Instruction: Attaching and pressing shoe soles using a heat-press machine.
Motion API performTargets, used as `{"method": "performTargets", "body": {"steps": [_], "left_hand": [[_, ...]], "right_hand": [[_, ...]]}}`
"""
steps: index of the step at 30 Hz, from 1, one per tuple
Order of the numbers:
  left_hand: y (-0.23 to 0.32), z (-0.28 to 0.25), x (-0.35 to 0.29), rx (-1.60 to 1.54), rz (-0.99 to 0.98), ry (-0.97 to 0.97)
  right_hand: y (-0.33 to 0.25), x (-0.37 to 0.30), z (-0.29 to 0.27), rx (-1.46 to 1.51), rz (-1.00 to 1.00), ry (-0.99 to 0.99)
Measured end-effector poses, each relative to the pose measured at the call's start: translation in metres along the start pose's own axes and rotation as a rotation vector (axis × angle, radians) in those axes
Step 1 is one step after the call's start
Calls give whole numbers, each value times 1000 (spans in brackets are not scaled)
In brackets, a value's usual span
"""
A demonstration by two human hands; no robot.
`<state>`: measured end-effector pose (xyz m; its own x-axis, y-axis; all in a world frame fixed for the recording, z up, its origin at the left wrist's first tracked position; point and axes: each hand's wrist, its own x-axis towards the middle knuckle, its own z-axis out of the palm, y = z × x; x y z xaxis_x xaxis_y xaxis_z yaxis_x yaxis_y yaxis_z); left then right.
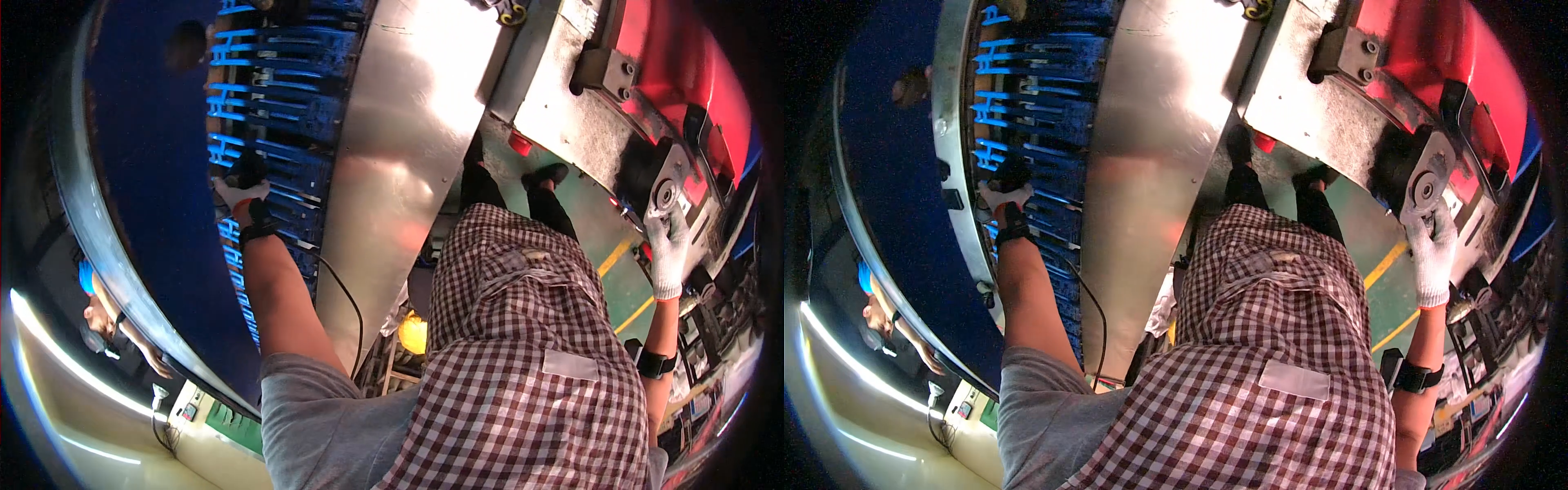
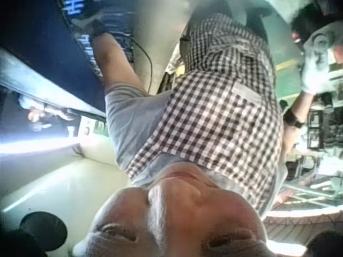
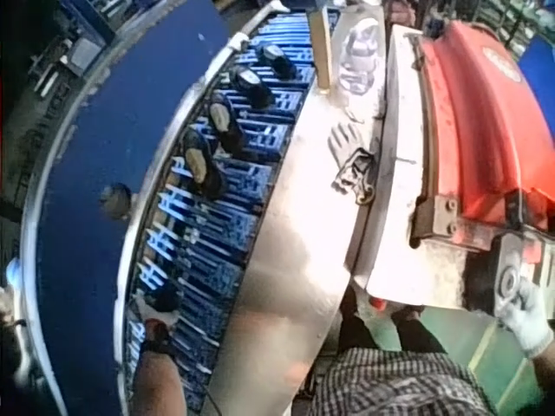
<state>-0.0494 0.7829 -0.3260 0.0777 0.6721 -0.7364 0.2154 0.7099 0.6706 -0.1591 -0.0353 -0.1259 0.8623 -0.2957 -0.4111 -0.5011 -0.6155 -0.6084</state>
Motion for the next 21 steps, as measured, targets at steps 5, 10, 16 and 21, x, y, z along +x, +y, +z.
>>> {"method": "performTargets", "body": {"steps": [5,10,16,21], "left_hand": [[21,-37,-19,54,9,-114],[-66,-54,-141,-118,-103,-490],[-123,-49,-308,-18,-430,-709],[-112,17,-456,274,-369,-1405]], "right_hand": [[-10,0,6,112,-5,26],[-42,-10,-3,-147,-100,-8],[-23,-12,-7,-23,-256,40],[-37,-21,-36,119,-513,330]]}}
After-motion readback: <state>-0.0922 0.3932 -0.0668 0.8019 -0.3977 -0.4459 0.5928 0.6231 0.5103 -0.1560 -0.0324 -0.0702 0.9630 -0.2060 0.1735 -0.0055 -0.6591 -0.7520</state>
